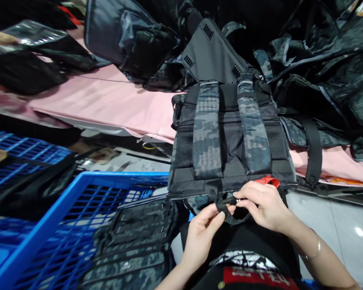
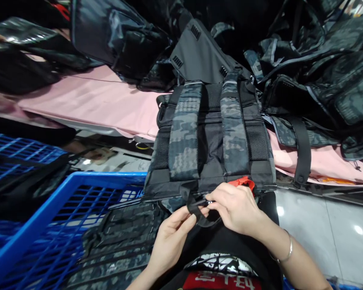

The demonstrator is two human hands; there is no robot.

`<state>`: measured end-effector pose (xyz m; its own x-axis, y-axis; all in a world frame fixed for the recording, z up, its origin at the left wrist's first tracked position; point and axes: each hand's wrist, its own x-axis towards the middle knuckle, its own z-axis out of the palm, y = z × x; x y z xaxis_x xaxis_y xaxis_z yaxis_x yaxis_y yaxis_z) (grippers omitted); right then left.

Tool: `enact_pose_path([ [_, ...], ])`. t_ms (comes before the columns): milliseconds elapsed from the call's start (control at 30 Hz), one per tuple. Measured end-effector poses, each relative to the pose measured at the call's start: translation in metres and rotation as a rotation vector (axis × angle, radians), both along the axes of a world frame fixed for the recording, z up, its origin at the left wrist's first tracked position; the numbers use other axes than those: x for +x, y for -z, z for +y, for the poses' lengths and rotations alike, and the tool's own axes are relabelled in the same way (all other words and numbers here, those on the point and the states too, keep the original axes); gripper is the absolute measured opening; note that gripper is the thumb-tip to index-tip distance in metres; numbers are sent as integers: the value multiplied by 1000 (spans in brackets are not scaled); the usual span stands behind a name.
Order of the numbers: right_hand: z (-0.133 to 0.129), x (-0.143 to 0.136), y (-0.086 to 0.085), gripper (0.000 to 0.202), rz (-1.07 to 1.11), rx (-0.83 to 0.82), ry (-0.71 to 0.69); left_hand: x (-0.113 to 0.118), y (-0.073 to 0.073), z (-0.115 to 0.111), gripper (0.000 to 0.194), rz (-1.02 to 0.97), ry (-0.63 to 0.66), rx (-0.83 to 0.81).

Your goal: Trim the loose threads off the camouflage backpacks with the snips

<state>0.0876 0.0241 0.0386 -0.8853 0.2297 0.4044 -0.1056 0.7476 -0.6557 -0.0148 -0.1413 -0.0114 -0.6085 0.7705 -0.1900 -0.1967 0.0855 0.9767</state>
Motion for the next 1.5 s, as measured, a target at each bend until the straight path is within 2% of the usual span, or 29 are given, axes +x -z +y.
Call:
enact_pose_path([
  [100,4,12,-4,10,124,-133,164,-10,-23,-7,15,382,193,-35],
  [200,8,33,-3,13,177,-323,440,-18,-56,-10,19,793,352,151],
  [267,8,47,2,17,185,-412,582,-18,-70,-5,21,966,359,263],
  [333,5,60,9,17,212,-449,673,-13,-73,9,24,1113,316,226],
  [400,1,69,18,17,235,-454,728,-4,-64,25,26,1208,300,100],
  [467,-5,75,25,17,231,-448,757,3,-53,40,25,1176,378,-7],
  [533,-11,78,29,15,218,-439,759,6,-46,48,18,1005,425,-36],
  [633,-20,78,31,13,176,-445,715,6,-47,50,14,645,361,-49],
  [733,-29,74,28,13,95,-440,652,6,-53,48,12,473,297,-79],
  [933,-36,65,22,14,40,-392,581,11,-46,48,8,556,272,-39],
  [1067,-33,63,23,15,74,-296,566,12,-40,48,6,647,268,29],
  [1200,-32,64,26,13,110,-227,548,11,-37,48,5,668,266,30],
  [1500,-31,67,22,13,34,-350,578,13,-42,49,9,665,248,-16],
])
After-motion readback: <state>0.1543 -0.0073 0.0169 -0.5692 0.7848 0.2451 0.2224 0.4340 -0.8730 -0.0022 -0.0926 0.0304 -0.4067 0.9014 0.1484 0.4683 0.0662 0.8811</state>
